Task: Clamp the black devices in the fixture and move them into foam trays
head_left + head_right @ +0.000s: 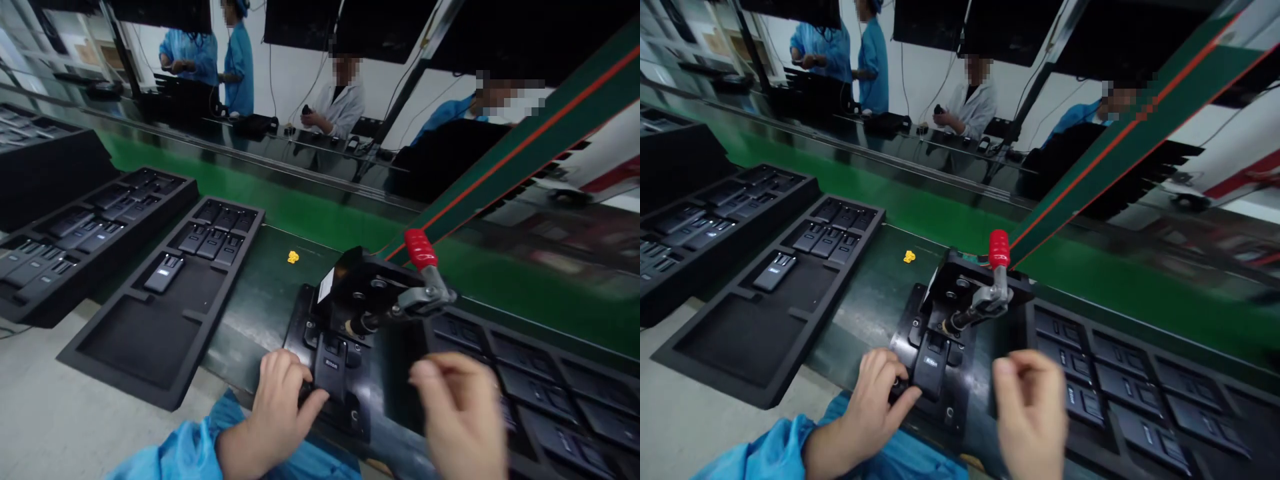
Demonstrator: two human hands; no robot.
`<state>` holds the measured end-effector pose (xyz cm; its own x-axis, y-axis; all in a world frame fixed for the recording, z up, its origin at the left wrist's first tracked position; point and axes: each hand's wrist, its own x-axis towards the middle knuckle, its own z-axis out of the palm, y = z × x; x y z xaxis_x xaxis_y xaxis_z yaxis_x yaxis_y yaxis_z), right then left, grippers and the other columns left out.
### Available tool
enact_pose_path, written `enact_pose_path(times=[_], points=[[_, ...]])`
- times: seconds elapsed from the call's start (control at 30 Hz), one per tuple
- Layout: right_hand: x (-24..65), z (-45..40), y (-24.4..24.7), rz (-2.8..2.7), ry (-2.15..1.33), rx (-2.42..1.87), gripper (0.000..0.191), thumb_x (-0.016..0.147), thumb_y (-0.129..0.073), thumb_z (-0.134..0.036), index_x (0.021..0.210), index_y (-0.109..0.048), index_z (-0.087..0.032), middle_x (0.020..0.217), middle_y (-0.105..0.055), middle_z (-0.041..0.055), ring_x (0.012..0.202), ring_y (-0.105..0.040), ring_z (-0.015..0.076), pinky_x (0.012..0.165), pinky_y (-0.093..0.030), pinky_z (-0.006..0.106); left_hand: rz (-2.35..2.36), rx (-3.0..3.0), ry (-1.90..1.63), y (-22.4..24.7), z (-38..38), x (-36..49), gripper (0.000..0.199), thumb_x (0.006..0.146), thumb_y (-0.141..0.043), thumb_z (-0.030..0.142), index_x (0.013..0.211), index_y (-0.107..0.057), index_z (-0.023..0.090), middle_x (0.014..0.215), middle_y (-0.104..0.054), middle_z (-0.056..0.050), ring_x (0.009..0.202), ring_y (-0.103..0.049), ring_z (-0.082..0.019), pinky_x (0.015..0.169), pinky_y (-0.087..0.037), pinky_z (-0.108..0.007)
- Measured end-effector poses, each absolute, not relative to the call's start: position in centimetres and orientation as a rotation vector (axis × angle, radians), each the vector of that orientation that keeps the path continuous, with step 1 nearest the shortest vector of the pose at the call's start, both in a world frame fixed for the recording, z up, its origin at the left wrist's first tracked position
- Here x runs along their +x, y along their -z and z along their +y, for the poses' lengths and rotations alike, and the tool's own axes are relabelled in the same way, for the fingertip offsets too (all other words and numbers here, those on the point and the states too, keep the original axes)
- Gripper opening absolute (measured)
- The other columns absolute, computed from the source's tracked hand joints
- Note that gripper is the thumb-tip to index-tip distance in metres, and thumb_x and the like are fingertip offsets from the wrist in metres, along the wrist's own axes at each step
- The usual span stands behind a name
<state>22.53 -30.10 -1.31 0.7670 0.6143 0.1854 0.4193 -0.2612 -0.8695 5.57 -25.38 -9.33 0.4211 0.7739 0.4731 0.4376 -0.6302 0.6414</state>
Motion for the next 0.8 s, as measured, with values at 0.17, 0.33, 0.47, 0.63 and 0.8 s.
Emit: enact_pose_path(times=[0.17, 0.33, 0.47, 0.63, 0.8], points=[[21.2, -31.3, 7.2, -1.231, -0.527, -2.097, 0.037, 0.075, -0.044, -0.056, 0.07, -0.057, -0.021, 0.067, -0.052, 0.0036, 0.062, -0.052, 0.0193, 0.06, -0.043, 0.032, 1.201, 2.343, -0.711, 8.8, -24.5, 6.0, 0.011, 0.083, -0.053, 0.028, 0.08, -0.056, 0.019, 0.081, -0.051, -0.004, 0.08, -0.049, -0.021, 0.07, -0.04, -0.037], [20.7, -30.3, 7.1, -1.236, -0.583, -2.109, 0.045, 0.078, -0.035, -0.057, 0.061, -0.054, -0.021, 0.064, -0.05, 0.0036, 0.06, -0.051, 0.0188, 0.059, -0.04, 0.031, 1.146, 2.363, -0.711, 8.5, -24.3, 6.6, 0.017, 0.087, -0.046, 0.026, 0.078, -0.059, 0.017, 0.08, -0.051, -0.004, 0.08, -0.047, -0.02, 0.072, -0.038, -0.037], [20.7, -30.5, 6.6, -1.085, -0.717, -2.006, 0.043, 0.075, -0.039, -0.058, 0.057, -0.046, -0.02, 0.058, -0.044, 0.0001, 0.055, -0.044, 0.0155, 0.054, -0.034, 0.028, 1.096, 2.308, -0.732, 7.8, -24.5, 6.8, 0.02, 0.087, -0.046, 0.028, 0.076, -0.058, 0.017, 0.078, -0.051, -0.003, 0.078, -0.048, -0.019, 0.072, -0.036, -0.036], [21.0, -31.3, 6.2, -0.712, -1.111, -1.696, 0.046, 0.065, -0.053, -0.064, 0.074, -0.047, -0.019, 0.052, -0.038, -0.0064, 0.044, -0.034, 0.0087, 0.043, -0.027, 0.02, 0.993, 2.219, -0.741, 7.1, -25.1, 7.3, 0.023, 0.086, -0.046, 0.033, 0.073, -0.058, 0.019, 0.077, -0.052, -0.003, 0.077, -0.048, -0.019, 0.072, -0.036, -0.036], [22.3, -32.9, 5.7, -0.414, -1.186, -1.612, 0.058, 0.052, -0.067, -0.063, 0.086, -0.053, -0.018, 0.058, -0.046, -0.0046, 0.043, -0.04, 0.007, 0.04, -0.027, 0.018, 0.944, 1.618, -0.742, 6.0, -23.6, 8.3, 0.02, 0.08, -0.053, 0.036, 0.076, -0.062, 0.019, 0.073, -0.053, -0.002, 0.066, -0.051, -0.015, 0.062, -0.042, -0.029]])
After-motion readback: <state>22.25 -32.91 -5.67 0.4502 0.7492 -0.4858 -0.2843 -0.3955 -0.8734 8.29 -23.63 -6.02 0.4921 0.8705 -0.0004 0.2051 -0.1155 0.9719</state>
